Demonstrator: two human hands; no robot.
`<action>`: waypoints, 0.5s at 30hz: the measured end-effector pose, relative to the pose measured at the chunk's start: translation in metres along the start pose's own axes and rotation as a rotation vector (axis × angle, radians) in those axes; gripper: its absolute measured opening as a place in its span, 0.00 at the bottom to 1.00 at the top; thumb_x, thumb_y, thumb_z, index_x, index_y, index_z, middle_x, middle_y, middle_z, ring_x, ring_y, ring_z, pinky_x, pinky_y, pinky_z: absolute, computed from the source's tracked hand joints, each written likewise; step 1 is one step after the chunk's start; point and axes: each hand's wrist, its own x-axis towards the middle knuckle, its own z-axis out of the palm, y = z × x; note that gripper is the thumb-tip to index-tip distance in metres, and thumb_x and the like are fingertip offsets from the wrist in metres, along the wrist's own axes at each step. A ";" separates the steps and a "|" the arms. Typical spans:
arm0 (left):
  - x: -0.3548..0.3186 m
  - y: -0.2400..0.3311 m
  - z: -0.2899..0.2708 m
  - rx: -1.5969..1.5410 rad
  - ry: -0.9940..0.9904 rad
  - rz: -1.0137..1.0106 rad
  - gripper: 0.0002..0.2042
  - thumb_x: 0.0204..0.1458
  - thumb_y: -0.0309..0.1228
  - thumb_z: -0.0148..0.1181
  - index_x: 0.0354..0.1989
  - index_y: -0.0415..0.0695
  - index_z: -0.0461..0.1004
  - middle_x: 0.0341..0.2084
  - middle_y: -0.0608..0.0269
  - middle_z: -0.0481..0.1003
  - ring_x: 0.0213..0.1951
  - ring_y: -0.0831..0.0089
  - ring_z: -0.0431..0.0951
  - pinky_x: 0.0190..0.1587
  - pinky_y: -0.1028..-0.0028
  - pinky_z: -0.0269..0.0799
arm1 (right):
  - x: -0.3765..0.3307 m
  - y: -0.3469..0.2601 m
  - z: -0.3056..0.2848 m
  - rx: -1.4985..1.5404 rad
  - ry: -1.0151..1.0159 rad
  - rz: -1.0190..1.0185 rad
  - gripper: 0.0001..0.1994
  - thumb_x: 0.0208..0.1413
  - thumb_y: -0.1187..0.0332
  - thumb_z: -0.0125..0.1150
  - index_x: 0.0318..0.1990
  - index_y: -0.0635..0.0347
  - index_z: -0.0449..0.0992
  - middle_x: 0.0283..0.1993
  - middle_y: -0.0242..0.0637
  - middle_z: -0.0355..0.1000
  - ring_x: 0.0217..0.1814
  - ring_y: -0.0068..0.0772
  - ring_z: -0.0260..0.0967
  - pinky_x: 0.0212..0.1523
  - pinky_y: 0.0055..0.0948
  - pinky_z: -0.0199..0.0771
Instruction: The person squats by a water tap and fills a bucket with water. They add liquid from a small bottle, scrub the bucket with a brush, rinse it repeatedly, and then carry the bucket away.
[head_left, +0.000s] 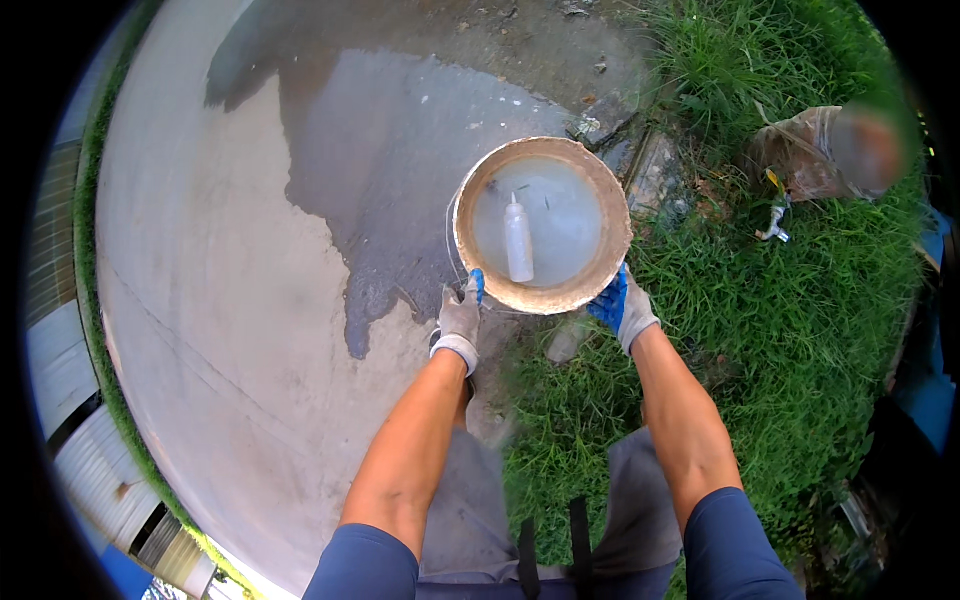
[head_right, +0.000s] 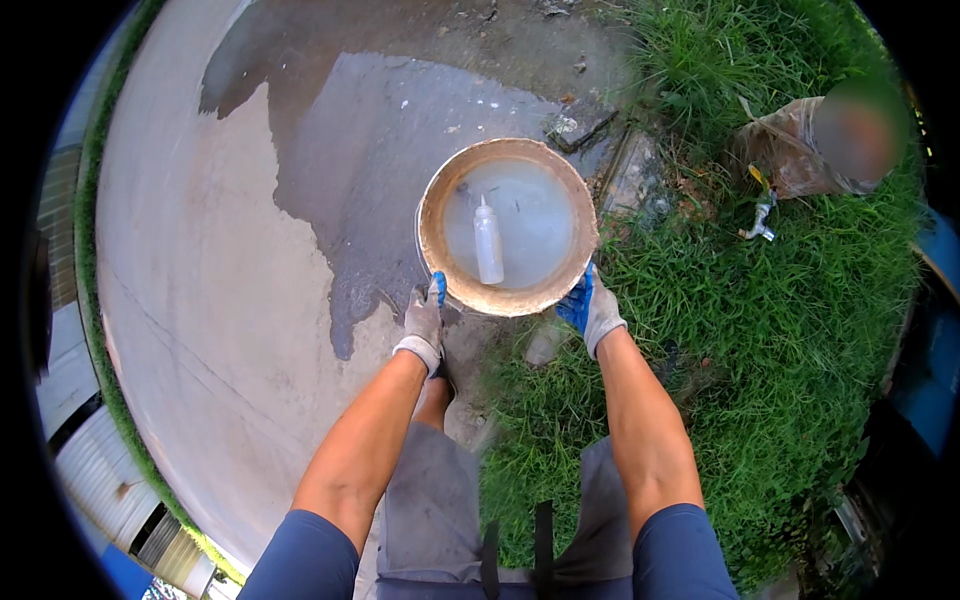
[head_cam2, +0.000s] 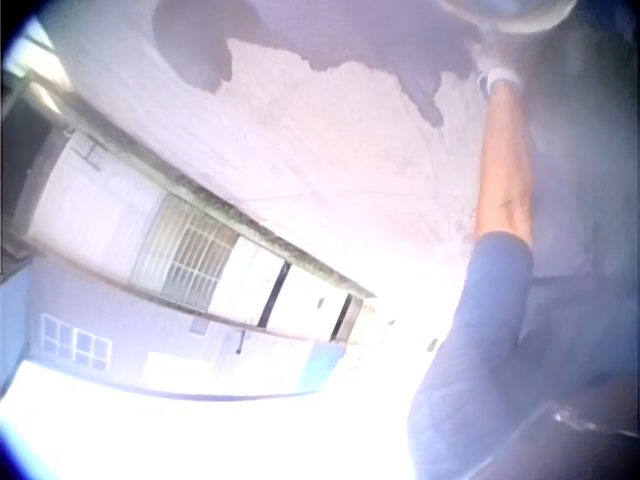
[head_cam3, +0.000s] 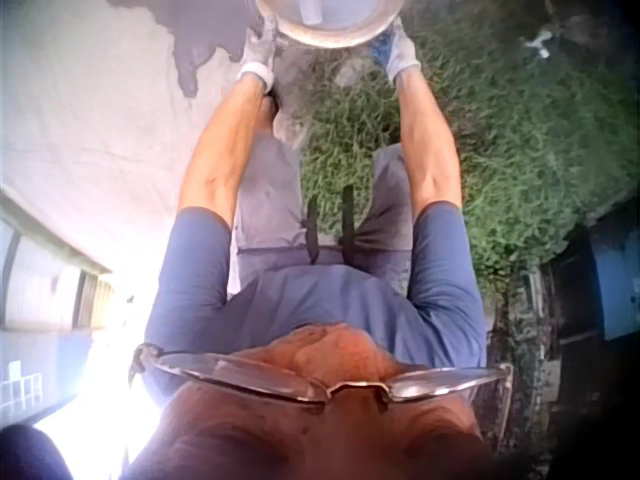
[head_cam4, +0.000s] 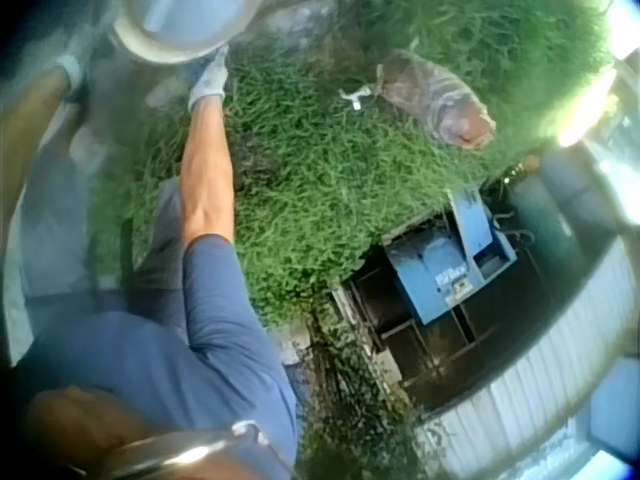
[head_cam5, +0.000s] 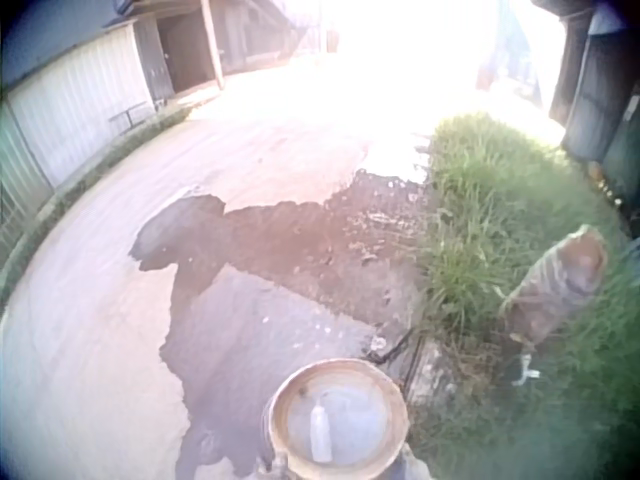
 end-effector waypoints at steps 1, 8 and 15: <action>0.000 -0.005 0.001 -0.108 -0.063 -0.071 0.36 0.56 0.59 0.67 0.65 0.45 0.69 0.52 0.56 0.78 0.49 0.63 0.80 0.49 0.65 0.78 | -0.002 -0.001 -0.002 0.029 -0.014 0.017 0.30 0.71 0.36 0.40 0.65 0.45 0.72 0.61 0.35 0.75 0.60 0.41 0.75 0.59 0.49 0.76; -0.046 0.009 -0.005 -0.699 -0.202 -0.250 0.08 0.64 0.29 0.64 0.46 0.43 0.73 0.24 0.60 0.76 0.23 0.67 0.78 0.28 0.63 0.82 | -0.017 0.002 -0.011 -0.048 0.129 0.045 0.25 0.71 0.41 0.47 0.56 0.50 0.77 0.42 0.32 0.77 0.42 0.35 0.76 0.48 0.41 0.79; -0.125 0.072 -0.002 -0.493 -0.409 0.095 0.14 0.64 0.20 0.58 0.57 0.36 0.73 0.35 0.62 0.79 0.34 0.77 0.78 0.38 0.74 0.77 | -0.168 0.001 0.103 -0.951 0.240 -1.024 0.20 0.63 0.58 0.67 0.54 0.64 0.78 0.56 0.51 0.76 0.57 0.49 0.75 0.58 0.44 0.73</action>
